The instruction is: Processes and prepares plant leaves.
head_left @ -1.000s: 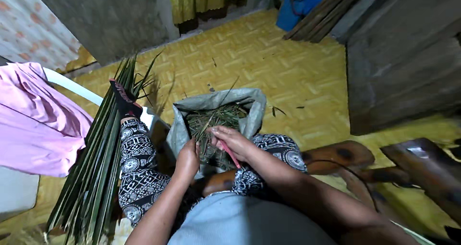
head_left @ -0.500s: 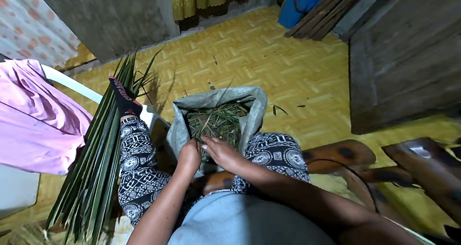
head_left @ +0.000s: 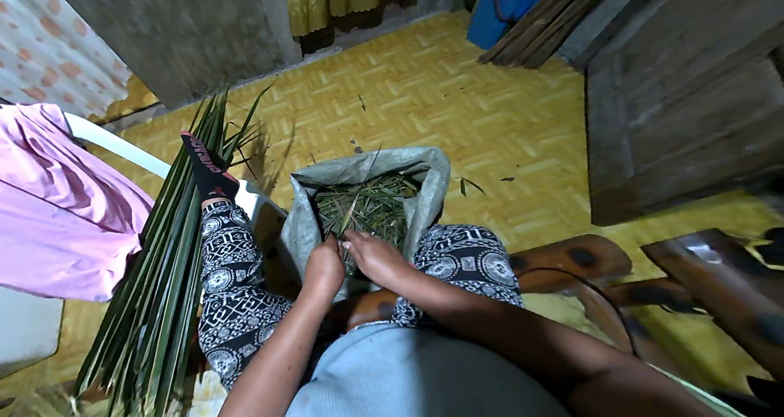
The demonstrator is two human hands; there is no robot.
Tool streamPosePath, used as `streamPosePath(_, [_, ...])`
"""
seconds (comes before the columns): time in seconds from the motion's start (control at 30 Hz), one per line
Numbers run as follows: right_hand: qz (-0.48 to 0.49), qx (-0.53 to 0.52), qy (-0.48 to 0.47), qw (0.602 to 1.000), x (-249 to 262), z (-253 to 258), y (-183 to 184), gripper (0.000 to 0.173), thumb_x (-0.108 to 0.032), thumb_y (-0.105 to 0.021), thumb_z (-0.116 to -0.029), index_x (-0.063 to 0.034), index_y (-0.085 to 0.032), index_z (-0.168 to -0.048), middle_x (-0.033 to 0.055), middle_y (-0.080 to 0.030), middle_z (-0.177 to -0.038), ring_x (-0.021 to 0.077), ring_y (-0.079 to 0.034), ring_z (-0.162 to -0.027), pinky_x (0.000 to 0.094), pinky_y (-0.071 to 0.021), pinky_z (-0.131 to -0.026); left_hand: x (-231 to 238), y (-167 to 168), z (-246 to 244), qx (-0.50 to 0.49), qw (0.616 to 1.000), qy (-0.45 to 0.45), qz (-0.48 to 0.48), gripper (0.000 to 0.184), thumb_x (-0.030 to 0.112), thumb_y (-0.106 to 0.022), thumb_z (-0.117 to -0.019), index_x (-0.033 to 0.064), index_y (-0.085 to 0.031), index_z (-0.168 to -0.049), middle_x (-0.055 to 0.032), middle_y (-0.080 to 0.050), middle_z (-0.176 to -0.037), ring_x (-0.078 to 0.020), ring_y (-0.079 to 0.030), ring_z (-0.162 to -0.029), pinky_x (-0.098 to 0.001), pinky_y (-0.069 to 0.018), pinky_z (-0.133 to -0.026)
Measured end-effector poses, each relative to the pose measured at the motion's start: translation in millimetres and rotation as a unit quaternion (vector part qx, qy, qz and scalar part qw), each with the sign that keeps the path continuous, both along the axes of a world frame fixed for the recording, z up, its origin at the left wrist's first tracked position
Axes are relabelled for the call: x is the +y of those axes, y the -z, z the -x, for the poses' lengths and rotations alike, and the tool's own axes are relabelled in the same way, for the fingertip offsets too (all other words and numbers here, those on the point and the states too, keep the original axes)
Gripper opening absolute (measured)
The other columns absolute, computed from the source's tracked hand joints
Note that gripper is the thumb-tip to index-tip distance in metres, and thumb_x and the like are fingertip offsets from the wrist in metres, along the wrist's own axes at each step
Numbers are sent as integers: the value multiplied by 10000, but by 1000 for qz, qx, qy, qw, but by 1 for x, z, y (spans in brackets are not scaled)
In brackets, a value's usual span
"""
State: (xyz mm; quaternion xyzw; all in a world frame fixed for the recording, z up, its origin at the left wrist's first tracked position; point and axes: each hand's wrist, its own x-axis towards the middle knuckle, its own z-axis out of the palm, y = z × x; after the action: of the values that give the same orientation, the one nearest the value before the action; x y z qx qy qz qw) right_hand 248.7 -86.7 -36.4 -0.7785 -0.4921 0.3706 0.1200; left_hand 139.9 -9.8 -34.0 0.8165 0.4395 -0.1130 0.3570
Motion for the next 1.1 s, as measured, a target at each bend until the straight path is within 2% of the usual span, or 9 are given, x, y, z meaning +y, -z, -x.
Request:
streamPosePath(0.1, [9, 13, 18, 1000, 4, -6, 3, 509, -335, -332, -1140, -44, -443, -1542, 228, -525, -1485, 395, -513, -1377, 560, -388, -1143, 0, 2, -1, -5, 1000, 4, 0, 391, 218, -369, -1132, -34, -611, -1308, -236, -687, -1173, -340, -682, -1120, -499, -514, -1016])
streamPosePath(0.2, [-12, 156, 99, 983, 6, -13, 14, 482, -290, -434, -1121, -33, -465, -1528, 202, -536, -1491, 303, -553, -1346, 476, -410, -1141, 0, 7, 0, -26, 1000, 7, 2, 409, 204, -371, -1130, -60, -590, -1353, -259, -677, -1220, -366, -667, -1167, -517, -493, -1056])
streamPosePath(0.27, [-31, 312, 195, 929, 6, -12, 18, 423, -185, -524, -1089, -8, -488, -1472, 145, -605, -1337, 148, -616, -1073, 295, -496, -927, 0, 10, 1, -27, 1000, 10, 1, 400, 194, -382, -1125, -59, -591, -1354, -256, -673, -1238, -366, -658, -1187, -516, -483, -1069])
streamPosePath(0.33, [-31, 430, 266, 862, 6, -12, 22, 357, -112, -546, -1067, -29, -504, -1412, 54, -605, -1040, 64, -557, -739, 207, -465, -639, -1, 12, 1, -34, 999, 18, -3, 394, 182, -391, -1120, -54, -585, -1369, -255, -669, -1258, -365, -651, -1207, -511, -477, -1082])
streamPosePath(0.4, [-27, 503, 296, 812, 6, -15, 26, 336, -90, -515, -1074, -55, -487, -1407, 23, -596, -921, 61, -540, -647, 197, -452, -561, -1, 13, 2, -45, 999, 22, -2, 406, 176, -395, -1120, -46, -550, -1422, -252, -653, -1303, -354, -637, -1239, -491, -463, -1106])
streamPosePath(0.57, [-56, 507, 360, 781, 11, -20, 31, 414, -49, -541, -1054, -40, -459, -1459, 41, -590, -894, 78, -543, -638, 200, -462, -575, -7, 11, 15, -27, 999, 15, -16, 430, 143, -438, -1099, -31, -482, -1489, -239, -610, -1386, -341, -615, -1280, -463, -458, -1122])
streamPosePath(0.8, [-68, 510, 379, 769, 11, -17, 37, 409, -8, -556, -1033, -31, -478, -1434, 46, -597, -884, 80, -545, -629, 205, -473, -576, -16, 11, 35, -9, 1000, 3, -23, 390, 164, -404, -1119, -49, -554, -1409, -244, -644, -1320, -351, -646, -1224, -477, -485, -1081])
streamPosePath(0.97, [-65, 540, 356, 760, 9, -15, 38, 517, 39, -549, -1010, -48, -415, -1502, 56, -611, -929, 84, -549, -629, 211, -473, -562, -14, 18, 40, -27, 999, -4, -23, 368, 154, -388, -1120, -66, -606, -1319, -249, -675, -1215, -349, -674, -1137, -476, -508, -1035])
streamPosePath(1.1, [-81, 538, 362, 757, 8, -16, 41, 462, 56, -558, -998, -20, -451, -1441, 58, -619, -926, 76, -551, -625, 201, -473, -558, -16, 17, 39, -29, 999, -6, -17, 369, 168, -401, -1119, -64, -610, -1317, -248, -679, -1210, -352, -675, -1138, -480, -506, -1037])
